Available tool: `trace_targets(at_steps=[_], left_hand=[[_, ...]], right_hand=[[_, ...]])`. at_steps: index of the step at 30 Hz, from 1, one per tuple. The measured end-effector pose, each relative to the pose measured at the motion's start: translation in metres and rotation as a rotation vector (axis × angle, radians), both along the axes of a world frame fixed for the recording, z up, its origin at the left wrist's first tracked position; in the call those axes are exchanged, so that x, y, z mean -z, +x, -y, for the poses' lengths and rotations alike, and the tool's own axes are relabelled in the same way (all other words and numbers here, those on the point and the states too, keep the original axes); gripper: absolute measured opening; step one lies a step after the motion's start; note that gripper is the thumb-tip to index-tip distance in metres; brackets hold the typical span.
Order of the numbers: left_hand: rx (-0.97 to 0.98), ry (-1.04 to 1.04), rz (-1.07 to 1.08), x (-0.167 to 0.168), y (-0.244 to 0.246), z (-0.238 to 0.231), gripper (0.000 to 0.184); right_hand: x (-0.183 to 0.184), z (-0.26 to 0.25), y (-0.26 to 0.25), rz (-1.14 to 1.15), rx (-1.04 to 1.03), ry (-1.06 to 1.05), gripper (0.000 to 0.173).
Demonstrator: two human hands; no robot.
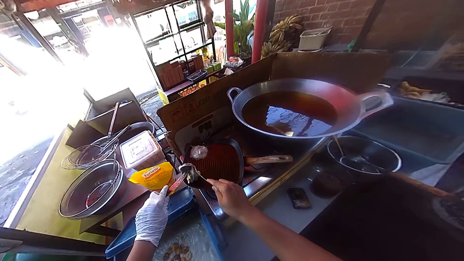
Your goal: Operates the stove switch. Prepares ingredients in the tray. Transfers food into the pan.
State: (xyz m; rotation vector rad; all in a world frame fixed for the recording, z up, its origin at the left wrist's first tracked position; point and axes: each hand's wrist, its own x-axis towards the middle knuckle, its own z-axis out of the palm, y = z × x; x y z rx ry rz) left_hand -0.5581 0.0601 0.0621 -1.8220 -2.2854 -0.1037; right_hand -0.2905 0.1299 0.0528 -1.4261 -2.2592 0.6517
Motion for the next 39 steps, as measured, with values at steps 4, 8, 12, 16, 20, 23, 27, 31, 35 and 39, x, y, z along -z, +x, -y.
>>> trace_targets(at_steps=[4,8,12,16,20,23,27,31,35,39], left_hand=[[0.025,0.074,-0.004,-0.003,0.003,0.006,0.038],[0.034,0.106,0.039,-0.005,0.008,0.009,0.037],[0.037,0.104,0.06,-0.006,0.008,0.008,0.038],[0.05,0.128,0.067,-0.008,0.008,0.009,0.037],[0.015,0.069,0.066,-0.013,0.01,0.01,0.037],[-0.022,-0.001,0.072,-0.017,0.014,0.009,0.037],[-0.055,-0.069,0.047,-0.017,0.017,0.009,0.037],[-0.102,-0.134,0.082,-0.018,0.021,0.009,0.039],[-0.138,-0.199,0.14,-0.027,0.028,0.008,0.04],[-0.117,-0.225,0.15,-0.026,0.029,0.003,0.041]], right_hand=[[0.0,-0.002,0.002,0.01,-0.012,0.006,0.041],[-0.005,-0.009,0.004,0.0,-0.035,-0.047,0.04],[-0.014,-0.016,0.006,-0.014,-0.067,-0.069,0.039],[-0.02,-0.017,0.01,-0.047,-0.075,-0.03,0.038],[-0.019,-0.019,0.014,-0.096,-0.065,0.003,0.037],[-0.018,-0.022,0.016,-0.115,-0.068,-0.021,0.037],[-0.015,-0.026,0.02,-0.107,-0.076,-0.039,0.038],[-0.012,-0.036,0.02,-0.058,-0.073,-0.117,0.037],[-0.01,-0.05,0.016,-0.027,-0.076,-0.15,0.036],[-0.015,-0.061,0.012,0.02,-0.091,-0.18,0.036]])
